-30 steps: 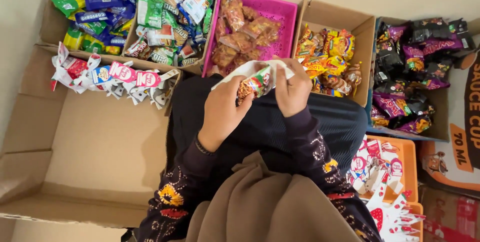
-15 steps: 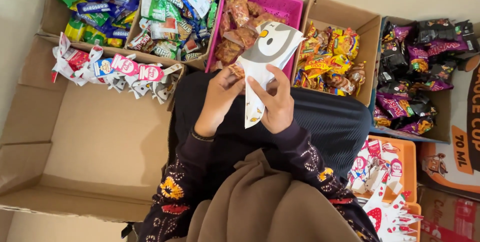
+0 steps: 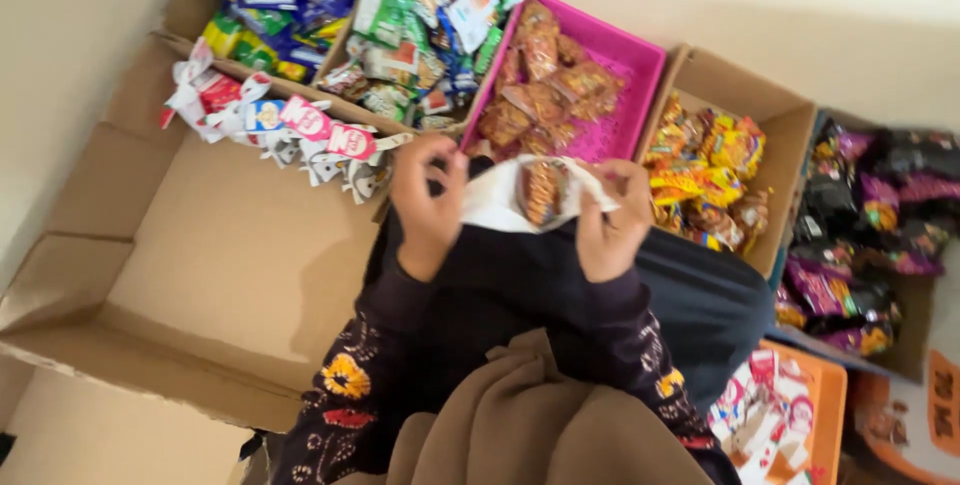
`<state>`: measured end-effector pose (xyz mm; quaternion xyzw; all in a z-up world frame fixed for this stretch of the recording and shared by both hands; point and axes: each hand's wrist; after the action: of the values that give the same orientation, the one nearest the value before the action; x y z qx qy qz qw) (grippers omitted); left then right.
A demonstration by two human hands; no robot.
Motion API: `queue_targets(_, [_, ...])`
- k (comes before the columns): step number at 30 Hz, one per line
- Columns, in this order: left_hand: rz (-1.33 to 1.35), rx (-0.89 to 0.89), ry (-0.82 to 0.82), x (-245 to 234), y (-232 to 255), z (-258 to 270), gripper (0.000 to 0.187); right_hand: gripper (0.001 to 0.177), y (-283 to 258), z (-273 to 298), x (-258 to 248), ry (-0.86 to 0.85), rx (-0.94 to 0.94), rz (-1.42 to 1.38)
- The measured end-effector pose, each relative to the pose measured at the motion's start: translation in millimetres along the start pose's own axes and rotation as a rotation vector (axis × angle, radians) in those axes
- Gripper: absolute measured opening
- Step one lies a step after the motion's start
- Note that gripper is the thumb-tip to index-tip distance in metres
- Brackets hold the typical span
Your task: Packing various snack items into small decorative plastic bags for gifts or souvenirs.
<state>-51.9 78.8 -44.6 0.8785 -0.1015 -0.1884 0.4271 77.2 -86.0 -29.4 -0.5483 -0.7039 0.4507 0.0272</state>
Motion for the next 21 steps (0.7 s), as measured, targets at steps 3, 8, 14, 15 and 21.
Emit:
queue_targets(3, [-0.077, -0.05, 0.092, -30, -60, -37, 0.013, 0.005, 21, 0, -3, -0.002, 0.062, -0.038])
queue_targets(8, [-0.325, -0.083, 0.119, -75, -196, -102, 0.012, 0.015, 49, -1, -6, -0.032, 0.065, -0.005])
queue_targets(14, [-0.683, -0.349, -0.215, -91, -358, -137, 0.013, 0.014, 71, -5, 0, -0.008, 0.084, -0.043])
queue_targets(15, [-0.785, -0.405, -0.327, -89, -377, -139, 0.013, 0.014, 72, -4, 2, -0.011, 0.095, -0.04])
queue_targets(21, [-0.966, -0.467, -0.709, -70, -410, -134, 0.044, 0.019, 72, -9, 7, -0.035, 0.149, -0.034])
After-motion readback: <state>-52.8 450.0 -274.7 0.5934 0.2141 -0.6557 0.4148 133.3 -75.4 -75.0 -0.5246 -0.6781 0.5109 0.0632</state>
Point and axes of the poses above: each hand's wrist, its own z-axis away from the middle knuckle, its own x-axis out of the palm, y = z × x, and after that the axes turned 11 degrees about -y, right-handed
